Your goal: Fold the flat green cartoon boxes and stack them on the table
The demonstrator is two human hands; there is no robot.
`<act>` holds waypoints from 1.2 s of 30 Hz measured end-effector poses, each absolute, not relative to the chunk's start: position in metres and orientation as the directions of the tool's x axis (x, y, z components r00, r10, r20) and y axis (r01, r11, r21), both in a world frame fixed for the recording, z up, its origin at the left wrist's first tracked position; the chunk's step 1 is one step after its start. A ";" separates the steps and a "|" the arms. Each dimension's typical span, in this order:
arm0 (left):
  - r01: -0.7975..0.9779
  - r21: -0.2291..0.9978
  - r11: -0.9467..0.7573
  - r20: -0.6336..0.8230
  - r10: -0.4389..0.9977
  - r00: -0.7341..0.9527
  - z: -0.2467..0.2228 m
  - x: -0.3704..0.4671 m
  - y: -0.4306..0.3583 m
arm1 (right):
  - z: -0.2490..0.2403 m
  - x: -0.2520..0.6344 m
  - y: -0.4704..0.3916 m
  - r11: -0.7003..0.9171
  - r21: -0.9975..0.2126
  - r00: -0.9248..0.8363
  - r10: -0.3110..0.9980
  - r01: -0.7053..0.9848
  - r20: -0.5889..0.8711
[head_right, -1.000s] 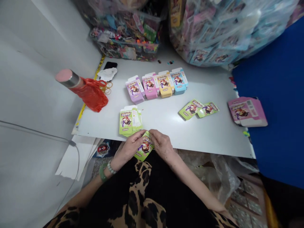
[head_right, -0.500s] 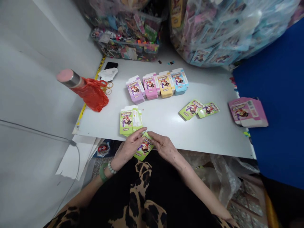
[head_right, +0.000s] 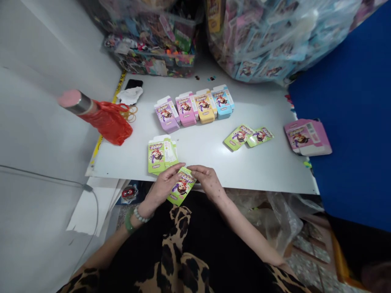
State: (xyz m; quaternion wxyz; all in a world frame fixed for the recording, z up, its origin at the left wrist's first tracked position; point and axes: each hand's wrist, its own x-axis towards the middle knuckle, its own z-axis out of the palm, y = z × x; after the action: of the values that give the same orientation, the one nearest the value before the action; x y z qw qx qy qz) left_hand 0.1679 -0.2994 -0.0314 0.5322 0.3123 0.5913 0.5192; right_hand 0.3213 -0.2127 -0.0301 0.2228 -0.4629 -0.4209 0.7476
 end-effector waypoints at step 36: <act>0.445 0.643 0.624 -0.145 0.669 -0.729 -0.045 0.103 -0.295 | -0.054 0.311 -0.179 0.315 -0.782 -0.521 0.853 0.538 -0.015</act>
State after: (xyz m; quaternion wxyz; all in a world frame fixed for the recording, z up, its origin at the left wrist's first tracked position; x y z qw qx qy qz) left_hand 0.1026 -0.2954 -0.0454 0.1885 0.3160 0.8811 0.2970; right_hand 0.3112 -0.1787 -0.0540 0.2063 -0.4437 -0.7841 0.3817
